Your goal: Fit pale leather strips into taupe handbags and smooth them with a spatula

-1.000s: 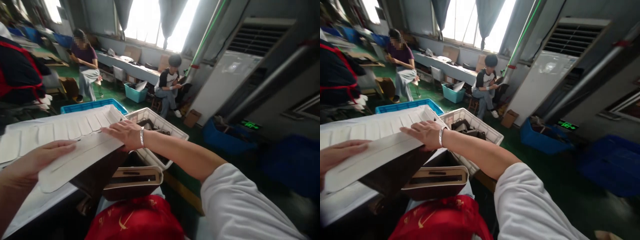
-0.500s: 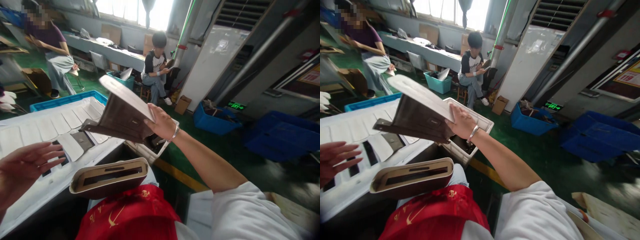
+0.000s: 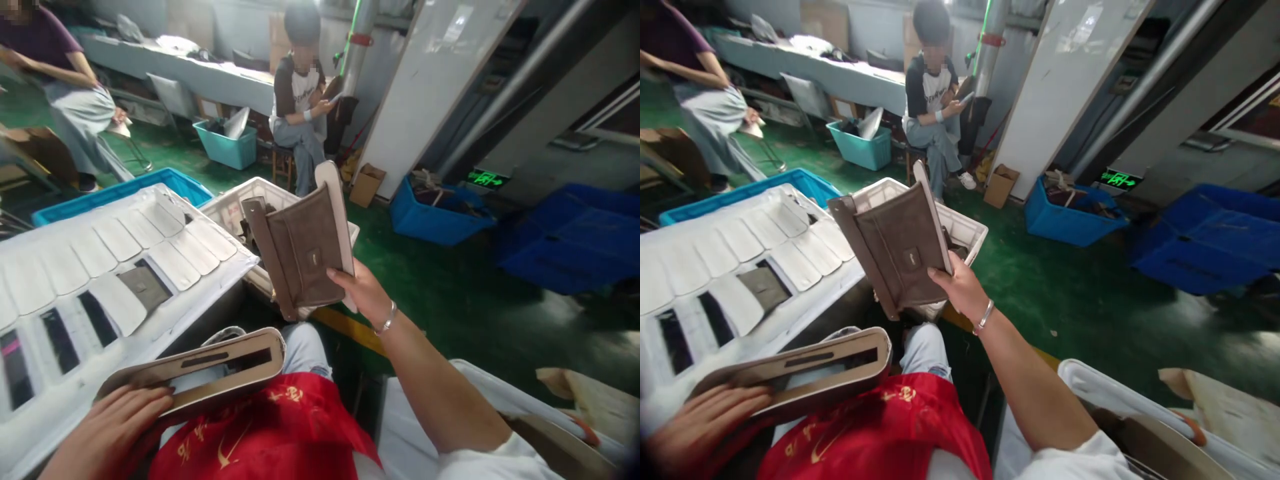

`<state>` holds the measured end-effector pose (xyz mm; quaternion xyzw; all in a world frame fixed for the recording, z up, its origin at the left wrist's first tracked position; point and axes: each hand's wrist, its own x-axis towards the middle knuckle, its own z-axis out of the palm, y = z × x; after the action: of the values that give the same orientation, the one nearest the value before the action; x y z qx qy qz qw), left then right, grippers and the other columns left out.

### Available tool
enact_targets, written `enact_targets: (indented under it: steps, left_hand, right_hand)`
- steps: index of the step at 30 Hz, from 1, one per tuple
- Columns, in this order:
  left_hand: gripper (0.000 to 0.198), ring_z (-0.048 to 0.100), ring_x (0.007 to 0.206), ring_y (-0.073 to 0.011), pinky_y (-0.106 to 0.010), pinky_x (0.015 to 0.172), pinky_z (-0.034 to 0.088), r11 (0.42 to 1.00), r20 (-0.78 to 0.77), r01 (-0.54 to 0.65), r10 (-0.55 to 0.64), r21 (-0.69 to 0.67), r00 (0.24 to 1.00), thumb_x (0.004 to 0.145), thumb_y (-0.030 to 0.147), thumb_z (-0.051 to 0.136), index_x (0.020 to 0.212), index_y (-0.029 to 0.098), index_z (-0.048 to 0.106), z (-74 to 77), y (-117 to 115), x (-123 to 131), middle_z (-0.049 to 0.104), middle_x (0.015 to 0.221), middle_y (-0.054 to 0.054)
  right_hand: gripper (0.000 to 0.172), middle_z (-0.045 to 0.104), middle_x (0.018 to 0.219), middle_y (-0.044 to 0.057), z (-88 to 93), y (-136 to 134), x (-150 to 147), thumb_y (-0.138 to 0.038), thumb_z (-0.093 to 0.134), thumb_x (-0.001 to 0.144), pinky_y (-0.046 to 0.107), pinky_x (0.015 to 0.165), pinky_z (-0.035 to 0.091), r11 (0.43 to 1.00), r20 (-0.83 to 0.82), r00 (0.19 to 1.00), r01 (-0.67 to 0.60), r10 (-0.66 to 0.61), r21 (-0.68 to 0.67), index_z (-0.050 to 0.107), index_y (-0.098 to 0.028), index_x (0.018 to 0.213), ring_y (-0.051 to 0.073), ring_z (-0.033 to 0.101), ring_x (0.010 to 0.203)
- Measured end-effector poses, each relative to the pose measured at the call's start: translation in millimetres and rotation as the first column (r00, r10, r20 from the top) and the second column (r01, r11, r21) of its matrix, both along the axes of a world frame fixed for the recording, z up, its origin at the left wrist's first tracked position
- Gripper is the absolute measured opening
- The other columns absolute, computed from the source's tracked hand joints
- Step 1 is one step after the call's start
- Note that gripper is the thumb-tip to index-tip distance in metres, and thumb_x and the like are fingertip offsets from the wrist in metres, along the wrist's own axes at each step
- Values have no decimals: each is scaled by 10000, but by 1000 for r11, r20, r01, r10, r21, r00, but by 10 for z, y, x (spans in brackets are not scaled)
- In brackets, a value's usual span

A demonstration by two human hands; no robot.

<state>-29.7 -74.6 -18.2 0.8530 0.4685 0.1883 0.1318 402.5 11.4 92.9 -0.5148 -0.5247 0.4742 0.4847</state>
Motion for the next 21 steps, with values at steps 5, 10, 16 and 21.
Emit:
enact_targets:
  steps: [5,10,16,21]
  left_hand:
    - [270,662,890,-264,-444,920,475,992,-188,93,-76,83,979,718,439,617,983,420,664,272,-73,20,709,991,37]
    - [231,598,1025,-272,-442,974,432,959,142,-282,276,23,951,751,457,598,923,324,678,593,-288,119,667,1072,-18]
    - [341,562,1075,-291,-468,1003,380,721,273,-637,693,-274,667,748,548,553,874,241,632,604,-306,62,631,1102,-58]
    - [467,508,1168,-288,-439,987,402,777,461,-503,630,-379,625,738,494,594,1123,245,507,648,-144,82,542,1266,-75]
  right_hand:
    - [448,606,1133,57,154,-20,-558,-319,580,785,356,873,464,966,118,967,-239,227,100,498,-178,1203,209,571,1010]
    - [571,518,1217,139,14,-135,-1080,-292,569,770,420,990,359,924,566,814,-307,130,229,412,-109,1288,252,465,1121]
    - [657,500,1200,156,-236,-269,-1266,-297,577,730,436,949,367,915,781,624,-316,1,252,368,-85,1316,287,439,1082]
    - [707,481,1225,160,-181,-352,-1287,-300,589,709,435,939,360,923,845,532,-297,-53,245,339,-93,1337,293,430,1085]
